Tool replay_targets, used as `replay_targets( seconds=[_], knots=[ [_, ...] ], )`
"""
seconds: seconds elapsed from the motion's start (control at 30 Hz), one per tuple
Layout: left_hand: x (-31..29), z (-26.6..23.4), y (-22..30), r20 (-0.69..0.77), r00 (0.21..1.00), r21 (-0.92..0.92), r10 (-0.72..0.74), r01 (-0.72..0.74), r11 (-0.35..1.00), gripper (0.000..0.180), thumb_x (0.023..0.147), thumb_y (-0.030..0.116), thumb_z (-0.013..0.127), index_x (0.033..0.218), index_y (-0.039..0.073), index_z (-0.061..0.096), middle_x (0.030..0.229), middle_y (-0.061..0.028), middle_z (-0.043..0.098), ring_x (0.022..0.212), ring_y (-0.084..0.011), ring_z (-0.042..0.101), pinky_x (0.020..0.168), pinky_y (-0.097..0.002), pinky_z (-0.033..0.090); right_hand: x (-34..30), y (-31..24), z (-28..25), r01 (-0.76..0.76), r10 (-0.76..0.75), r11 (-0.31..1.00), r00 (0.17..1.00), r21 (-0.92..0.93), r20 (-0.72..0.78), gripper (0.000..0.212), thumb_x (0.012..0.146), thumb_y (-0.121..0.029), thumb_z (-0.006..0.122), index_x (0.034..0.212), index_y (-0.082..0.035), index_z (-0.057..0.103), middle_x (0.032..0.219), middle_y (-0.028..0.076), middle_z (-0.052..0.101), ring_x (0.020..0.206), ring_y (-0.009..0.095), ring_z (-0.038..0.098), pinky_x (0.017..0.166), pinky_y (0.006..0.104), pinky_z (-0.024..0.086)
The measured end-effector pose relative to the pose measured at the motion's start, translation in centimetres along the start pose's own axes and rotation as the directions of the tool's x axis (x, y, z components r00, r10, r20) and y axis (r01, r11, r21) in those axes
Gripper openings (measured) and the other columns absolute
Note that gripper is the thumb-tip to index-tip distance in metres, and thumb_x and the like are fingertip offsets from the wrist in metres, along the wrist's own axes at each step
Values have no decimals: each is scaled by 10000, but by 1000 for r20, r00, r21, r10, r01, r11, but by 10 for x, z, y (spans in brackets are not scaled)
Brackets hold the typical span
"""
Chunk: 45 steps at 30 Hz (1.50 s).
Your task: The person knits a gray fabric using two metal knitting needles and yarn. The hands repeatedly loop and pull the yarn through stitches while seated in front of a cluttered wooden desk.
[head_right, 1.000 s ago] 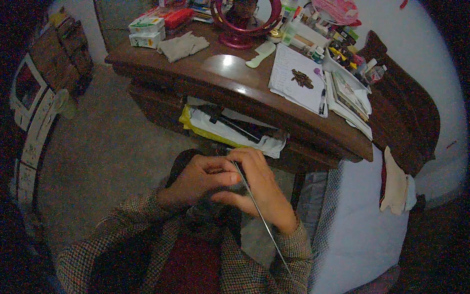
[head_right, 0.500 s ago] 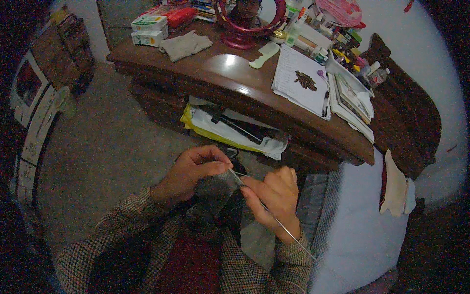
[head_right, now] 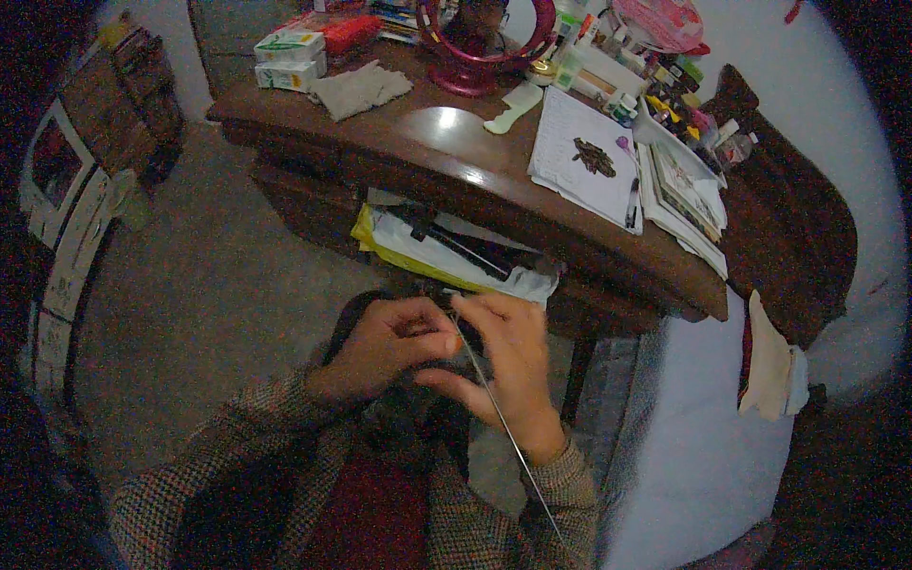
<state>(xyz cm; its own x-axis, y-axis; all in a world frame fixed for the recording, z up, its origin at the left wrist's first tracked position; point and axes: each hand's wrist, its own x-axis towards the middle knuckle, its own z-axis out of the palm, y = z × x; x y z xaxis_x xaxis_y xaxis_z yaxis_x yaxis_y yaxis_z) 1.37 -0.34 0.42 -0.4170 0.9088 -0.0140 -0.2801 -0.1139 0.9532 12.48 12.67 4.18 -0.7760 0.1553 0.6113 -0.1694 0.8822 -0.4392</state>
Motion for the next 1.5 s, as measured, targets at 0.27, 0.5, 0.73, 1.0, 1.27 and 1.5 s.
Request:
replay_targets(
  seconds=[0.27,0.5,0.73,1.0,1.27,1.5],
  knots=[
    [-3,-2,0,-167,974,-40,154,-163,986,153,885,121,637,985,7,651,934,-19,657,843,-62,596,762,-222,485,-23,1,-19,27,-28,988,1000,-151,-7,229,721,-161,746,937,-92,718,686,33,478,691,230,432,639,354,342],
    [-2,-13,3,71,997,5,24,-25,1000,202,896,133,625,1034,-9,664,961,-39,671,895,-88,600,816,-239,480,-17,9,-24,-97,50,952,985,289,168,170,798,-108,629,952,-51,672,740,91,502,707,259,449,633,367,355],
    [-4,-7,8,-36,998,-76,-43,40,996,205,883,165,654,994,-5,680,938,-35,673,881,-87,599,814,-248,482,-21,4,-11,-41,42,999,995,-11,94,395,737,-291,753,990,-39,583,873,115,544,794,297,482,695,379,395],
    [-4,-5,4,-31,999,-17,-9,9,1000,200,880,151,651,1000,-6,678,935,-38,672,874,-84,598,803,-244,488,-9,-1,-7,16,-13,994,1000,-108,28,477,699,-342,769,1042,-33,650,821,94,488,792,257,449,692,352,375],
    [-5,-6,0,-90,993,-121,71,-81,989,192,872,101,600,1015,-13,659,989,-62,670,923,-120,608,850,-273,483,-23,0,-22,-25,26,995,1000,-99,1,300,698,-182,765,987,-112,727,693,31,466,707,220,428,627,337,352],
    [-3,-8,-1,43,998,-80,38,-34,996,190,881,126,601,1006,-6,658,968,-47,656,908,-108,596,828,-256,477,-16,19,-23,-90,67,979,989,184,131,236,729,-207,746,926,-86,698,733,52,528,723,229,463,656,350,370]
  ],
)
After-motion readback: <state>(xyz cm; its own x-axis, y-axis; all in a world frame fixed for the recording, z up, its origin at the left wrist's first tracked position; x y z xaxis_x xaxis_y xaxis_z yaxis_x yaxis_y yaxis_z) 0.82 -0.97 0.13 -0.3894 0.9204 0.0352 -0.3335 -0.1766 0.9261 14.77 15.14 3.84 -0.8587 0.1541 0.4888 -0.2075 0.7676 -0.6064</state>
